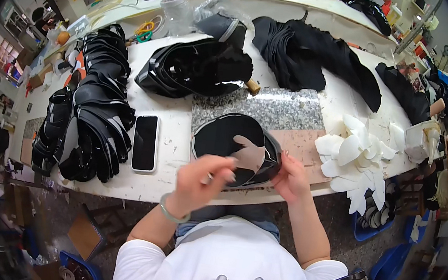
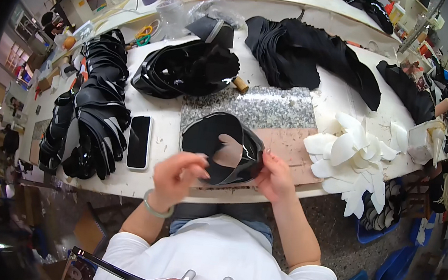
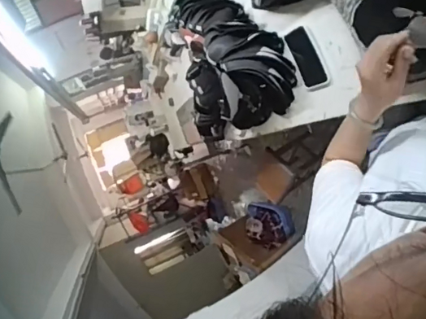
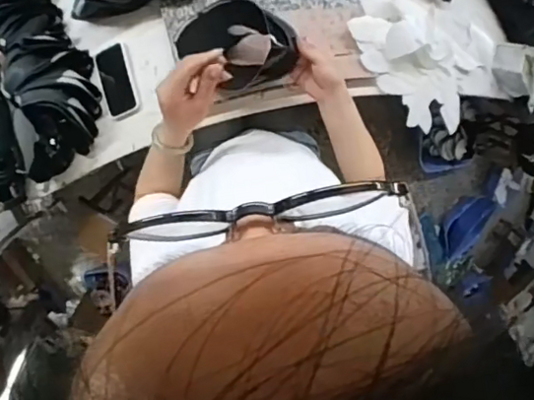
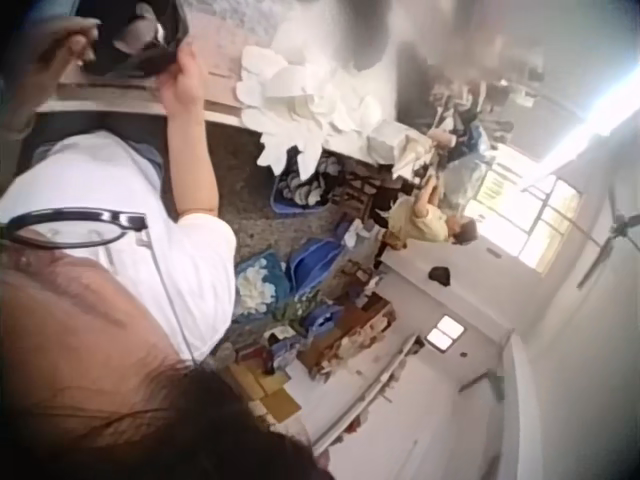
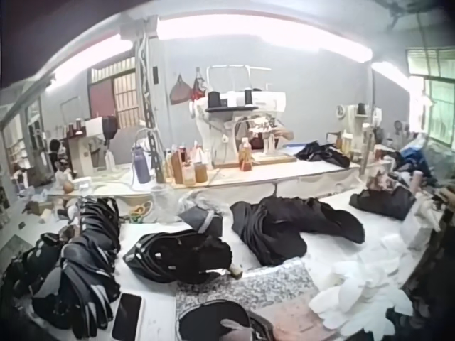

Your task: The person assembles shoe components by fitting and pressing lining pieces and fabric inserts into shoe upper sections by hand.

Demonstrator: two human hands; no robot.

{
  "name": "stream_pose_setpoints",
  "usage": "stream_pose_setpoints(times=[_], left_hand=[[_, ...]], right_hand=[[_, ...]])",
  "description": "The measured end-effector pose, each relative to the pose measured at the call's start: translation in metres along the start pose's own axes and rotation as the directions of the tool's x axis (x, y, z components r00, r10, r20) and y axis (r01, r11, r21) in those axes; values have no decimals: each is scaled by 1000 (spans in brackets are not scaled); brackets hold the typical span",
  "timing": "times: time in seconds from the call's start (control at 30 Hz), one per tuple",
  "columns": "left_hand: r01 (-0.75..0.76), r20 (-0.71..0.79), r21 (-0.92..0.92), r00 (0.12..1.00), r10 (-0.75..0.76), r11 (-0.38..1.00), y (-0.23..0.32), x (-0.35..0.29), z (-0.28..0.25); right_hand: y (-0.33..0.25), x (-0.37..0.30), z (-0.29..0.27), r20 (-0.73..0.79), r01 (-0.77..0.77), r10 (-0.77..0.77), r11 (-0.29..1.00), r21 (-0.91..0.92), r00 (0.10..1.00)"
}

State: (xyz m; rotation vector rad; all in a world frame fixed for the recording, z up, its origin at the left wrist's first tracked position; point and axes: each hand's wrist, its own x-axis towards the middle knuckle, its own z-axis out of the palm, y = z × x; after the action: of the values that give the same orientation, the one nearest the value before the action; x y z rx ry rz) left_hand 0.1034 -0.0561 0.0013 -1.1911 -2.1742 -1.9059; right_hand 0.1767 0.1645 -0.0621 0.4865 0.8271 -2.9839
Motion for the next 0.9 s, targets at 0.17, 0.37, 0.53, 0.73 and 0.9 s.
stream_pose_setpoints(times=[0.17, 0.37, 0.53, 0.73, 0.9], left_hand=[[108, 103, 277, 985, -141, 955, -68, 3, -11], [-238, 526, 717, 802, -284, 655, -86, 12, -24], [-178, 408, 810, 855, -319, 559, -114, 28, -43], [-8, 36, 894, 998, -53, 448, -119, 17, -65], [27, 88, 792, 984, -158, 609, -85, -10, -36]], right_hand=[[-4, -4, -30, 2, -97, 97, 993, -63, 995], [0, -12, -42, -10, -108, 107, 991, -85, 994], [3, -11, -38, 27, -93, 96, 993, -78, 995], [5, -15, -28, -1, -37, 37, 996, -75, 999], [9, -16, -32, 70, 48, -40, 993, -111, 997]])
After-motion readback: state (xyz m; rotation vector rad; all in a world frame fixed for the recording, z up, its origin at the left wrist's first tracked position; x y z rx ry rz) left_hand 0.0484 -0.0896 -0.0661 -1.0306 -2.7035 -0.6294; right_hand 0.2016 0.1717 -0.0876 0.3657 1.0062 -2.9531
